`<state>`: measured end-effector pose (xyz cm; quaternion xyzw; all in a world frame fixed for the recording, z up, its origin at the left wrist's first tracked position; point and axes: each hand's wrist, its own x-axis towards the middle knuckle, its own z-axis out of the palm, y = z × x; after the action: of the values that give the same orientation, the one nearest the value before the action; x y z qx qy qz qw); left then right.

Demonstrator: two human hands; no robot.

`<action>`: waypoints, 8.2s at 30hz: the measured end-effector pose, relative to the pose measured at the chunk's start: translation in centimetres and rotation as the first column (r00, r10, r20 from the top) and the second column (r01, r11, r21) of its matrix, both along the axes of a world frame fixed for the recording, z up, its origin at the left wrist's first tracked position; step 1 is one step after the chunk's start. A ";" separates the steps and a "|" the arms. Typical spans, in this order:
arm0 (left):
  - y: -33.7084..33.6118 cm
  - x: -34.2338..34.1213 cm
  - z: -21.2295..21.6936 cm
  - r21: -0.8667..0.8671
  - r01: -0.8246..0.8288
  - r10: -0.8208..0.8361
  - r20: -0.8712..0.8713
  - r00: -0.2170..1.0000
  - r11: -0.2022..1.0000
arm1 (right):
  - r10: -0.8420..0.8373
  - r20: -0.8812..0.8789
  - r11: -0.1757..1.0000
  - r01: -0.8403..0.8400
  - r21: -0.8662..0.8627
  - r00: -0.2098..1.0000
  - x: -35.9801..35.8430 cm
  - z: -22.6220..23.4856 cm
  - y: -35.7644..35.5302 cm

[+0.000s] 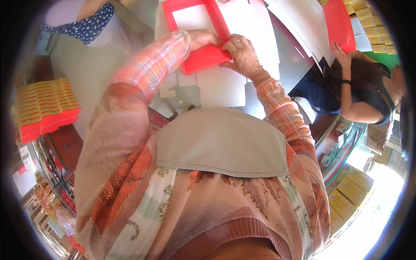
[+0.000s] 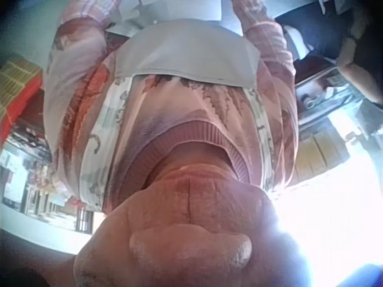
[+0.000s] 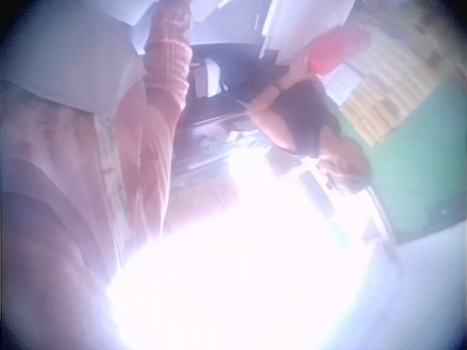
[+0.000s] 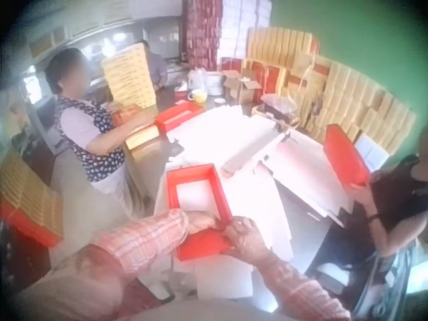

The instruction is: The person assembles white cardboard boxes by folding the flaps and securing them with red tape. They work at a table in a room with stacks of finished boxes, handling the materials by hand to create a finished rectangular box.

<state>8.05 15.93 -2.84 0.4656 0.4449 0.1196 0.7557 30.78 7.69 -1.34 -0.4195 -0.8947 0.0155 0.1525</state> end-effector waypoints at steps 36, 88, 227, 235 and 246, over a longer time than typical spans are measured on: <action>-17.2 1.0 -1.5 0.785 0.605 0.434 -0.594 0.677 0.133 | 0.293 0.249 0.928 -0.212 -0.305 0.923 -2.9 0.3 -2.8; -16.2 -4.7 1.4 0.803 0.593 0.196 -0.573 0.796 -0.057 | 0.296 0.144 0.739 -0.132 -0.661 0.944 -2.2 2.7 -2.8; -8.0 -8.9 3.4 0.041 -0.874 0.800 0.386 0.460 0.483 | -0.617 -0.551 0.714 0.105 -0.692 0.561 9.7 -3.4 3.4; 13.5 -15.8 2.7 0.114 -0.965 0.864 0.429 0.263 0.237 | -0.348 -0.001 0.930 0.345 -0.128 0.938 4.3 -6.0 -1.9; 26.2 -26.2 -3.2 0.050 -0.996 0.923 0.376 0.083 0.069 | -0.338 0.048 0.919 0.341 -0.199 0.940 3.7 -4.9 -1.4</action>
<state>-18.11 42.16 -6.04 0.1370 0.5197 0.7129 0.4505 34.45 6.26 -6.25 -0.5817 -0.8030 0.0777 0.1033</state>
